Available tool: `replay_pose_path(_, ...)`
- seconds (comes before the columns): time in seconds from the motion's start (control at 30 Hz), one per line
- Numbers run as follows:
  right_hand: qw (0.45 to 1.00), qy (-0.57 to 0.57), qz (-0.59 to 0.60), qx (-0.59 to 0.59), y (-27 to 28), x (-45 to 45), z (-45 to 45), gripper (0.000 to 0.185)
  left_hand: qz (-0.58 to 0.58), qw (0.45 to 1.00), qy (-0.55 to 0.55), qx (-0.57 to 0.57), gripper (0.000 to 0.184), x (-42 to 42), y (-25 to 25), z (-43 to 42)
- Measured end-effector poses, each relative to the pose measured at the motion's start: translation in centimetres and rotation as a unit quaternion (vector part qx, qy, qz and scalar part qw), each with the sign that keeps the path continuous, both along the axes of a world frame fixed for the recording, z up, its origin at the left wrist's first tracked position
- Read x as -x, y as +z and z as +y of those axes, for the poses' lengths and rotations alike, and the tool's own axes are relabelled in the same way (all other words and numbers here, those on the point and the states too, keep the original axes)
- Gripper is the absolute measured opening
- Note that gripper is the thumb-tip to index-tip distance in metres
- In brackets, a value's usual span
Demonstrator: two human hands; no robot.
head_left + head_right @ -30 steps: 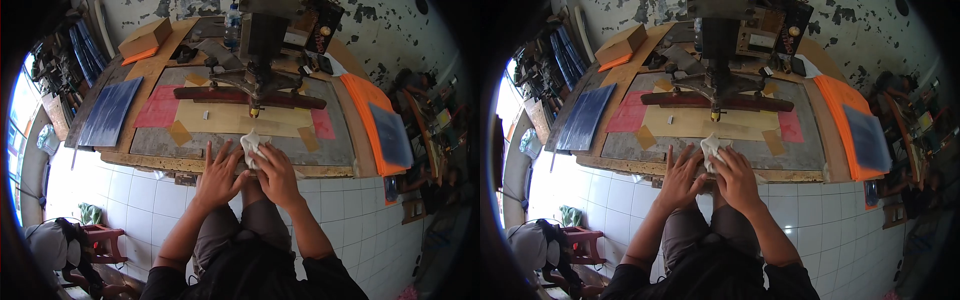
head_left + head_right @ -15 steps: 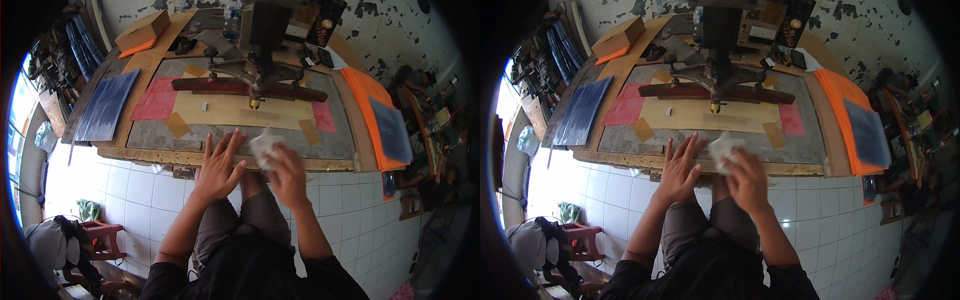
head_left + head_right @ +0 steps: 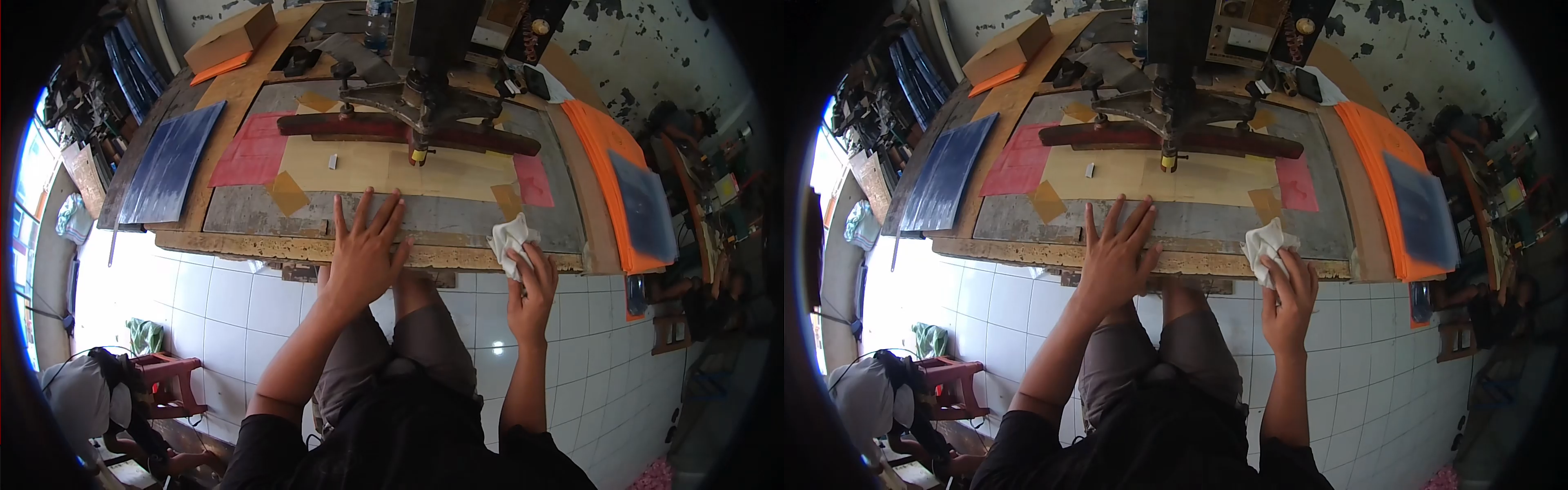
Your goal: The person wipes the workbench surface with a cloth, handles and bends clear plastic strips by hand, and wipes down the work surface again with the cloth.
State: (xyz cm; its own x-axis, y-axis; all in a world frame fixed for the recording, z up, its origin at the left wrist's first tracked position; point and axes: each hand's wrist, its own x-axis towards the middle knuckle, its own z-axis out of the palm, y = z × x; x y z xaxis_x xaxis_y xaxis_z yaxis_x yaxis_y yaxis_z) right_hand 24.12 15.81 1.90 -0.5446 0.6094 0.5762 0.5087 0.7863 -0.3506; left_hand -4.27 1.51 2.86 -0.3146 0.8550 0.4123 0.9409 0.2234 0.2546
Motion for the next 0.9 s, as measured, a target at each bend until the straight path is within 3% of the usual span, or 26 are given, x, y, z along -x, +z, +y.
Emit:
replay_pose_path(0.23, 0.999, -0.033, -0.039, -0.015, 1.2, 2.9, 2.0, 0.043, 0.010, 1.000, 0.012, 0.014, 0.060, 1.2, -0.2, 2.2)
replay_pose_path(0.33, 0.998, 0.054, -0.005, 0.023, 1.8, 5.1, 1.5, 0.045, 0.022, 0.999, 0.018, 0.016, 0.060, 1.5, -0.5, 2.9)
replay_pose_path(0.47, 0.970, 0.235, -0.055, -0.022, 1.8, 8.3, -4.2, 0.050, 0.042, 0.999, 0.008, 0.004, 0.061, 2.3, -1.5, 3.3)
replay_pose_path(0.6, 0.981, 0.193, -0.022, -0.022, 0.5, 5.0, -1.2, 0.052, 0.015, 1.000, 0.009, 0.015, 0.062, 2.2, -0.5, 2.8)
replay_pose_path(0.73, 0.996, 0.081, -0.010, -0.019, 0.8, 1.1, 1.1, 0.050, 0.012, 1.000, 0.016, 0.019, 0.062, 1.9, -0.2, 2.8)
replay_pose_path(0.83, 0.996, 0.084, -0.018, -0.024, 0.9, 1.9, 0.0, 0.051, 0.009, 1.000, 0.018, 0.021, 0.062, 1.6, 0.1, 2.8)
replay_pose_path(0.9, 0.988, 0.150, 0.001, -0.026, 0.4, 4.8, -2.0, 0.053, 0.008, 1.000, 0.018, 0.021, 0.062, 1.6, 0.1, 2.9)
